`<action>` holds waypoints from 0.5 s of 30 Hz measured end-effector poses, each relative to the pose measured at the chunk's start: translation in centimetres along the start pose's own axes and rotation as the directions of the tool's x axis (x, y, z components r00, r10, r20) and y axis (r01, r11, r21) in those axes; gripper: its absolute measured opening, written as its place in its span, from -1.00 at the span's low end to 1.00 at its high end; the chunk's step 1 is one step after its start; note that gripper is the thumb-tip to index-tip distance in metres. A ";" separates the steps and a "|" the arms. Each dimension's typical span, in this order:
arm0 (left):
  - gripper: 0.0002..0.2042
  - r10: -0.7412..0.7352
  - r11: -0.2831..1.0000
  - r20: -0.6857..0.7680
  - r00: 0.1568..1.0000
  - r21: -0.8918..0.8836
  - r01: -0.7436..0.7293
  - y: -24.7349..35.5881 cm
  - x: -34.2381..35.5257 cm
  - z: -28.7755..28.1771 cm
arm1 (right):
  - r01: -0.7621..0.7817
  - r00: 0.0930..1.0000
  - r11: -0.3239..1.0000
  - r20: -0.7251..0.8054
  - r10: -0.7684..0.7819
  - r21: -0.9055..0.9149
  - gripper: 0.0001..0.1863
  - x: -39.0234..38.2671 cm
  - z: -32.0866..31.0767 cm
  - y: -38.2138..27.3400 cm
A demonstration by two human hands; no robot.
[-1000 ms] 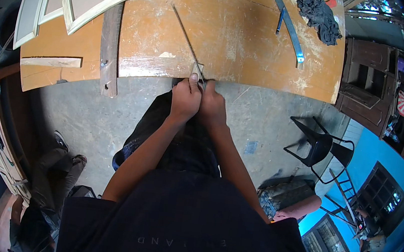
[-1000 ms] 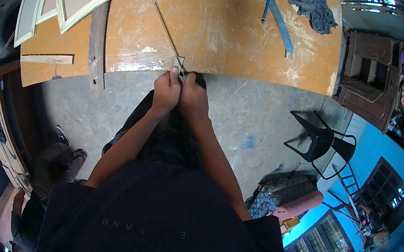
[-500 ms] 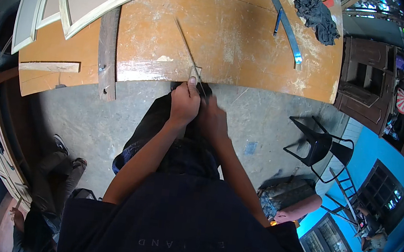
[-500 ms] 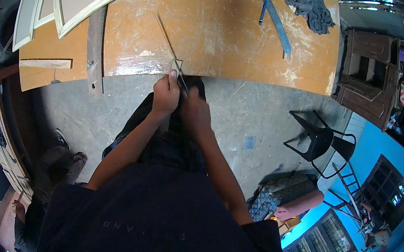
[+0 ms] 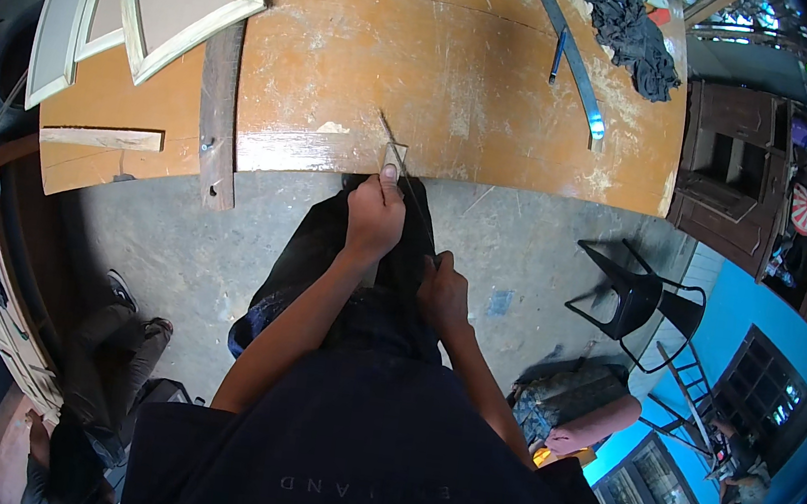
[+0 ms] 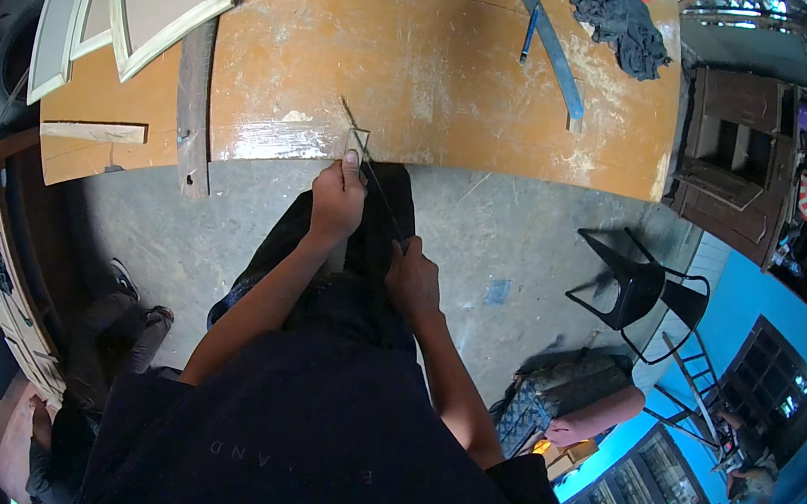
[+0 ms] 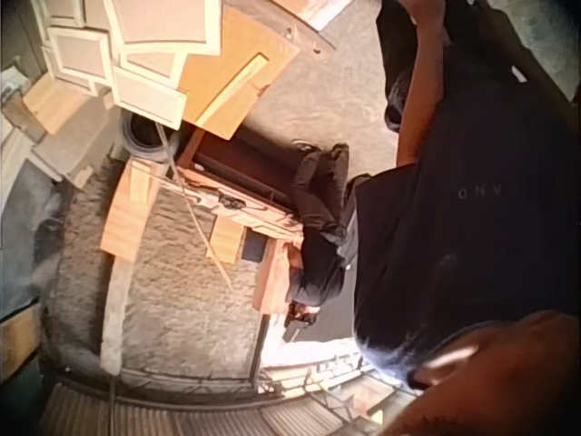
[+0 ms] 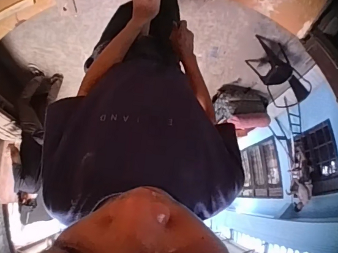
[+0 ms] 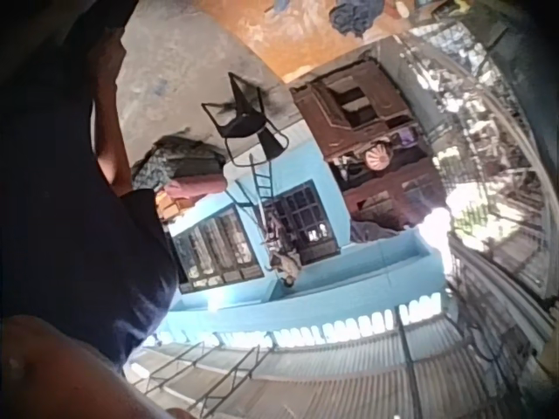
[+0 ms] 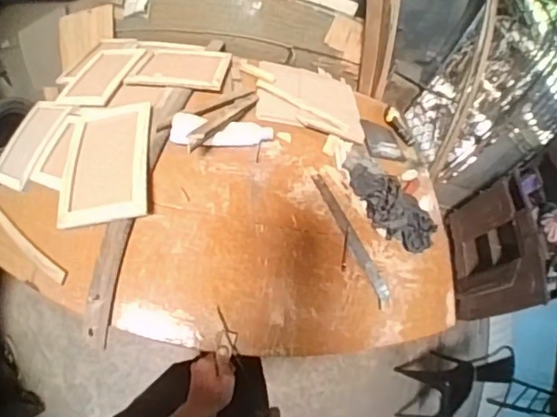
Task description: The recorder is measuring, marking, and sawing a small wooden stick as part of a framing project.
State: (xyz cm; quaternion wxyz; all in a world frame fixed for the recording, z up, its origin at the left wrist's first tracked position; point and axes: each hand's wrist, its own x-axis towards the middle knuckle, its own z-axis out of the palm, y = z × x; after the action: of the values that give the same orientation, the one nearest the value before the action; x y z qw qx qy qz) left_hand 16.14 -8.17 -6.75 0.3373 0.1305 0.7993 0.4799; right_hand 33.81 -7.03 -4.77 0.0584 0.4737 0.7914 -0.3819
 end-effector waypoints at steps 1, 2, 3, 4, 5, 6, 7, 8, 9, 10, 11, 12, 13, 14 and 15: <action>-0.50 0.047 0.999 -0.023 0.999 0.024 -0.046 -0.2 -0.2 0.2 | 0.004 1.000 1.000 -0.004 -0.004 0.004 -0.81 -0.4 0.1 -0.2; -0.47 0.094 0.995 -0.045 0.995 0.050 -0.092 -0.5 -0.4 0.3 | 0.007 1.000 1.000 -0.009 -0.007 0.008 -0.81 -0.8 0.1 -0.3; -0.47 0.091 0.995 -0.042 0.995 0.050 -0.089 -0.8 -0.6 0.3 | 0.002 1.000 1.000 -0.007 -0.002 0.008 -0.81 -1.3 0.0 -0.3; -0.47 0.072 0.997 -0.027 0.997 0.037 -0.071 -0.9 -0.4 0.2 | 0.025 0.999 0.999 -0.033 -0.024 0.025 -0.79 -1.3 -0.2 -0.6; -0.46 0.053 0.998 -0.012 0.998 0.023 -0.053 -1.1 -0.2 0.1 | 0.047 0.997 0.998 -0.061 -0.045 0.041 -0.76 -1.4 -0.5 -0.8; -0.46 0.088 0.996 -0.036 0.995 0.032 -0.087 -1.1 -0.1 0.2 | 0.046 0.997 0.998 -0.066 -0.043 0.042 -0.76 -1.4 -1.1 -0.9; -0.46 0.091 0.995 -0.034 0.995 0.030 -0.090 -1.4 0.0 0.1 | 0.037 0.999 0.994 -0.029 -0.034 0.103 -0.73 -1.3 -2.2 -1.0; -0.47 0.076 0.996 -0.031 0.997 0.040 -0.074 -1.6 0.1 0.1 | 0.025 1.000 0.986 0.010 -0.027 0.163 -0.70 -1.3 -3.0 -0.9; -0.47 0.060 0.997 -0.030 0.998 0.050 -0.058 -1.8 0.1 0.1 | 0.026 1.000 0.986 0.007 -0.028 0.163 -0.70 -1.7 -2.8 0.0; -0.47 0.066 0.997 -0.027 0.997 0.048 -0.065 -1.8 0.2 0.3 | 0.027 1.000 0.942 -0.023 -0.020 0.335 -0.66 -2.5 -2.0 1.5; -0.48 0.079 0.996 -0.032 0.996 0.040 -0.078 -1.9 0.1 0.2 | 0.031 0.999 0.866 -0.046 -0.010 0.499 -0.61 -3.4 -1.2 2.8; -0.48 0.092 0.995 -0.040 0.995 0.030 -0.091 -1.9 0.1 0.2 | 0.035 0.999 0.865 -0.047 -0.014 0.501 -0.61 -3.9 -0.6 3.9; -0.48 0.093 0.995 -0.037 0.995 0.031 -0.092 -1.6 0.0 0.2 | -0.064 0.998 0.768 0.045 0.046 0.637 -0.55 -4.6 -0.4 4.4; -0.48 0.068 0.997 -0.027 0.997 0.022 -0.067 -1.4 0.0 0.2 | -0.168 0.985 0.645 0.145 0.089 0.745 -0.48 -5.0 -0.1 4.9; -0.48 0.042 0.999 -0.018 0.999 0.014 -0.042 -1.2 -0.1 0.2 | -0.169 0.985 0.644 0.145 0.091 0.746 -0.48 -5.1 0.4 5.4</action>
State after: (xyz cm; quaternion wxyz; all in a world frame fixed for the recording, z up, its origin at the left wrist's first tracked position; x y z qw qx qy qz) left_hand 16.48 -8.67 -7.79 0.3192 0.1451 0.8025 0.4827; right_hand 40.80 -9.48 -5.65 -0.0792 0.4919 0.5212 -0.6929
